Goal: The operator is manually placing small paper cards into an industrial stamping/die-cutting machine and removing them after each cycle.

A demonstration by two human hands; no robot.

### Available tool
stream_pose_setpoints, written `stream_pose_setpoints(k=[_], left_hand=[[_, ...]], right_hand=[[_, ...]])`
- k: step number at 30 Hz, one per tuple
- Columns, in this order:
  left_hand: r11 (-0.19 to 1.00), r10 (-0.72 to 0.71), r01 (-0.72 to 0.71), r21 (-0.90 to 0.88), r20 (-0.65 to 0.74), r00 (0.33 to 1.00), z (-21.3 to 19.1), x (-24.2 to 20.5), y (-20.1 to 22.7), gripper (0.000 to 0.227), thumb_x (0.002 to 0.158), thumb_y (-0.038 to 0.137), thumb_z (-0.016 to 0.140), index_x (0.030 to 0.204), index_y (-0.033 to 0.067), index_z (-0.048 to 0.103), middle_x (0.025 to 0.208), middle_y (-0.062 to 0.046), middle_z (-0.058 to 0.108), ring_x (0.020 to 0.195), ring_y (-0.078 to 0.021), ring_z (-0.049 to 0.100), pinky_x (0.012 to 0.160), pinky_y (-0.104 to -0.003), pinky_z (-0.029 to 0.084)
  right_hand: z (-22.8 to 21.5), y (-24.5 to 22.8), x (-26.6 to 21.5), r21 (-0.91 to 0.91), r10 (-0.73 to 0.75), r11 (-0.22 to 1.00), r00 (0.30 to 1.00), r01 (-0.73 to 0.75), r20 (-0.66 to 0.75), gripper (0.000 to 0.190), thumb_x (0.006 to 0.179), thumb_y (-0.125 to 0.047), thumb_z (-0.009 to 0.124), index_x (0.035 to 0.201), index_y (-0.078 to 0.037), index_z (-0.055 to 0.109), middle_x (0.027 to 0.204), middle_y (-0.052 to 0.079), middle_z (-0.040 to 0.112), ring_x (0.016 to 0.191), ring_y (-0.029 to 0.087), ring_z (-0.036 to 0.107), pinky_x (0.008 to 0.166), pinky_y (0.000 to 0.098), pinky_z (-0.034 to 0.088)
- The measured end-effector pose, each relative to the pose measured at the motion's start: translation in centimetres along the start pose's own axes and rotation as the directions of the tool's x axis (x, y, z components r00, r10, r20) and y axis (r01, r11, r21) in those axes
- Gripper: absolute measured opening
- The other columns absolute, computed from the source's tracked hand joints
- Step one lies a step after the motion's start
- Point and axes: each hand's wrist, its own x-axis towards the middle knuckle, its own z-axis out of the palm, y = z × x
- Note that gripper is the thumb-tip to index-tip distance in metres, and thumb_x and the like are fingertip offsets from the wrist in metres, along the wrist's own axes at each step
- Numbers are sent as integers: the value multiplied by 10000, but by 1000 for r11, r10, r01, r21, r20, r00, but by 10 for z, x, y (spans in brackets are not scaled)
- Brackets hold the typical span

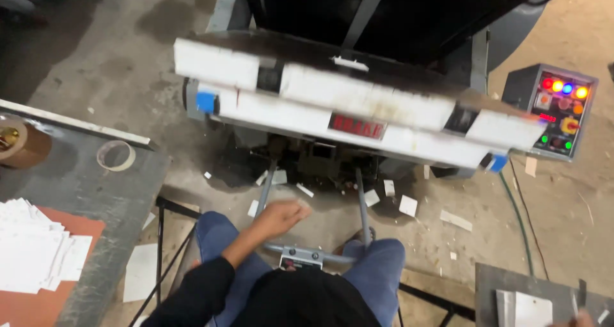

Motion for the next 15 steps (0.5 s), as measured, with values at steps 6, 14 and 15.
stream_pose_setpoints(k=[6, 14, 15], left_hand=[[866, 499, -474, 157, -260, 827, -33, 87, 86, 265, 997, 315, 621, 946, 81, 735, 942, -115, 703, 911, -318, 688, 777, -426, 541], [729, 92, -184, 659, 172, 981, 10, 26, 73, 1023, 841, 676, 616, 1555, 27, 276, 1557, -240, 343, 1505, -357, 209, 1188, -618, 126], [728, 78, -177, 662, 177, 981, 15, 4, 52, 1023, 841, 676, 616, 1555, 27, 276, 1557, -240, 343, 1505, -357, 209, 1188, -618, 126]], right_hand=[[17, -225, 66, 397, -151, 898, 980, 191, -129, 272, 1150, 1, 466, 1327, 54, 666, 1127, 256, 699, 997, 390, 662, 836, 446, 500], [172, -417, 6, 512, -646, 707, 739, 488, 189, 537, 834, 62, 522, 1349, -31, 640, 1369, 185, 639, 1334, 365, 562, 1146, 435, 429], [180, -424, 2, 521, -645, 706, 739, 479, 196, 537, 834, 62, 522, 1349, -31, 640, 1369, 185, 639, 1334, 365, 562, 1146, 435, 429]])
